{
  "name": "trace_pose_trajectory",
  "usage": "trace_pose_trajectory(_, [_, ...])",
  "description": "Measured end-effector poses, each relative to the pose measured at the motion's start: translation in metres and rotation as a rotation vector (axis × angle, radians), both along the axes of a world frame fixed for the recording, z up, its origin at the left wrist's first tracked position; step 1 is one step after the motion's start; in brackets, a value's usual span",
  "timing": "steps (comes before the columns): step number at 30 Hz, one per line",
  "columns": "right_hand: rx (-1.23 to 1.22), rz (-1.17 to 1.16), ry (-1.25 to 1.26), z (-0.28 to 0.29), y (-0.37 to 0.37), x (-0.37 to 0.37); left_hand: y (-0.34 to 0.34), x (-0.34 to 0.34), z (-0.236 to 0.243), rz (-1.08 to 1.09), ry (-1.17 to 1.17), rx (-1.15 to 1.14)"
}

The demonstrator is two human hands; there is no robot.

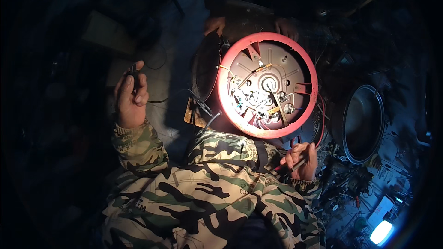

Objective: The person uses a power drill to remove screws from the back of a pink circular appliance. After opening the casing, they use a multimeter to test the internal wiring and components.

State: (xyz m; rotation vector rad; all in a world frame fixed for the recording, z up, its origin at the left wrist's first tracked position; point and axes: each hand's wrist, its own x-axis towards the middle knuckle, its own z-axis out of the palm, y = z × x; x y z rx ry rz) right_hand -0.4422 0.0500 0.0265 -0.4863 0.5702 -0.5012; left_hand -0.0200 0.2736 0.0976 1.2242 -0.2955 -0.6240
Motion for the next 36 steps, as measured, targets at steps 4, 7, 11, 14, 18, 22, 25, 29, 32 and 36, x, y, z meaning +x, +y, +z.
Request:
trace_pose_trajectory(4, [-0.084,0.212,0.246,-0.005,0.024,0.003,0.039,0.009,0.015,0.212,-0.227,0.288])
trace_pose_trajectory(7, [-0.413,0.333,0.46,0.0,0.02,0.0,0.063,0.015,0.03,0.362,-0.388,0.385])
trace_pose_trajectory(11, [-0.421,0.614,0.632,0.024,-0.001,-0.008,0.089,0.015,0.043,0.481,-0.493,0.482])
trace_pose_trajectory(14, [-0.362,0.666,0.654,0.025,-0.001,-0.017,0.096,0.011,0.046,0.517,-0.494,0.525])
trace_pose_trajectory(18, [-0.406,0.608,0.654,0.033,-0.008,-0.021,0.105,0.009,0.047,0.512,-0.463,0.504])
trace_pose_trajectory(22, [-0.493,0.552,0.628,0.032,-0.012,-0.015,0.106,0.008,0.046,0.54,-0.423,0.454])
trace_pose_trajectory(25, [-0.642,0.734,0.619,0.032,-0.012,-0.01,0.106,0.004,0.045,0.517,-0.424,0.441])
trace_pose_trajectory(29, [-0.709,0.84,0.479,0.03,-0.016,-0.003,0.108,0.002,0.045,0.516,-0.423,0.417])
trace_pose_trajectory(32, [-0.705,0.869,0.467,0.029,-0.019,-0.003,0.111,0.0,0.044,0.528,-0.407,0.411])
trace_pose_trajectory(36, [-0.683,0.895,0.57,0.022,-0.017,-0.01,0.11,0.001,0.039,0.489,-0.411,0.386])
